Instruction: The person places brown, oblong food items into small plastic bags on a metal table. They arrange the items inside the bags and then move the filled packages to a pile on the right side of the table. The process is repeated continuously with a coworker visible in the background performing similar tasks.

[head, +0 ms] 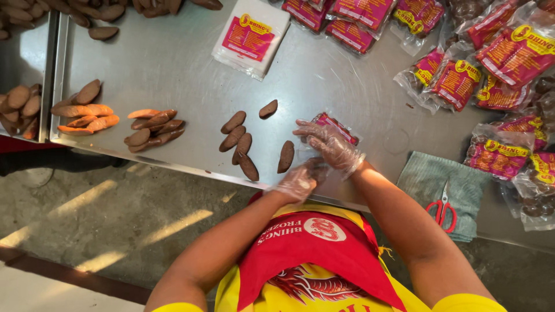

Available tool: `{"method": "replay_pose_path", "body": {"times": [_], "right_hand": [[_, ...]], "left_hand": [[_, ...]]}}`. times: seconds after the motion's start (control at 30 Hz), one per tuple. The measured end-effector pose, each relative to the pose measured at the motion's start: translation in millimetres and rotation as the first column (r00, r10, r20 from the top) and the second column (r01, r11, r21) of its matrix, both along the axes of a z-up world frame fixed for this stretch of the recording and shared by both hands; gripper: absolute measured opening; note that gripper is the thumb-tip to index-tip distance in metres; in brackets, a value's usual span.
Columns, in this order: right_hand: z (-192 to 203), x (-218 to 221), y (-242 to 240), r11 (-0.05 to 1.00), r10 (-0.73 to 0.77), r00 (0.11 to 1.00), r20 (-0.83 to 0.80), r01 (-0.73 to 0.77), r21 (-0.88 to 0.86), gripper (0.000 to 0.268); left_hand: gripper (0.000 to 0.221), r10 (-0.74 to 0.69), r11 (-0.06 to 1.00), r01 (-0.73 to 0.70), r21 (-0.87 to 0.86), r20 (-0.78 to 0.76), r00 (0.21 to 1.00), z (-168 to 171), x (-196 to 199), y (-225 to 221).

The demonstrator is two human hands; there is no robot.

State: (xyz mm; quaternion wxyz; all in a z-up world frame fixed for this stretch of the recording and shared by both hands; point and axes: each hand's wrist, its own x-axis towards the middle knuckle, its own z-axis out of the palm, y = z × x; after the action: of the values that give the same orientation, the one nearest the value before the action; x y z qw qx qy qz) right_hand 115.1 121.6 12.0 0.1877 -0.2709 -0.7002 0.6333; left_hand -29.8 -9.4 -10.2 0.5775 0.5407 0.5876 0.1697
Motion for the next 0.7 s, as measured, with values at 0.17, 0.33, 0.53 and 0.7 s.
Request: {"method": "replay_pose_path", "body": {"times": [0.17,0.33,0.53,0.7], "right_hand": [[7,-16,-14,0.973,-0.216,0.976,-0.015,0.216,0.081,0.048],[25,-30,-70,0.644,-0.542,0.808,0.231,0.223,0.732,0.075],[-18,-8,-109,0.513,-0.815,0.515,0.266,0.428,0.744,0.063],[-31,9,-104,0.468,-0.811,0.558,0.175,0.440,0.766,0.034]], "left_hand": [[0.030,0.445,0.888,-0.384,0.252,-0.267,0.855,42,-105,57],[0.025,0.394,0.911,-0.294,0.290,-0.395,0.830,33,-128,102],[0.024,0.210,0.884,-0.044,0.466,-0.312,0.927,30,-105,75],[0.027,0.433,0.892,-0.450,-0.037,-0.213,0.876,88,-96,36]]}}
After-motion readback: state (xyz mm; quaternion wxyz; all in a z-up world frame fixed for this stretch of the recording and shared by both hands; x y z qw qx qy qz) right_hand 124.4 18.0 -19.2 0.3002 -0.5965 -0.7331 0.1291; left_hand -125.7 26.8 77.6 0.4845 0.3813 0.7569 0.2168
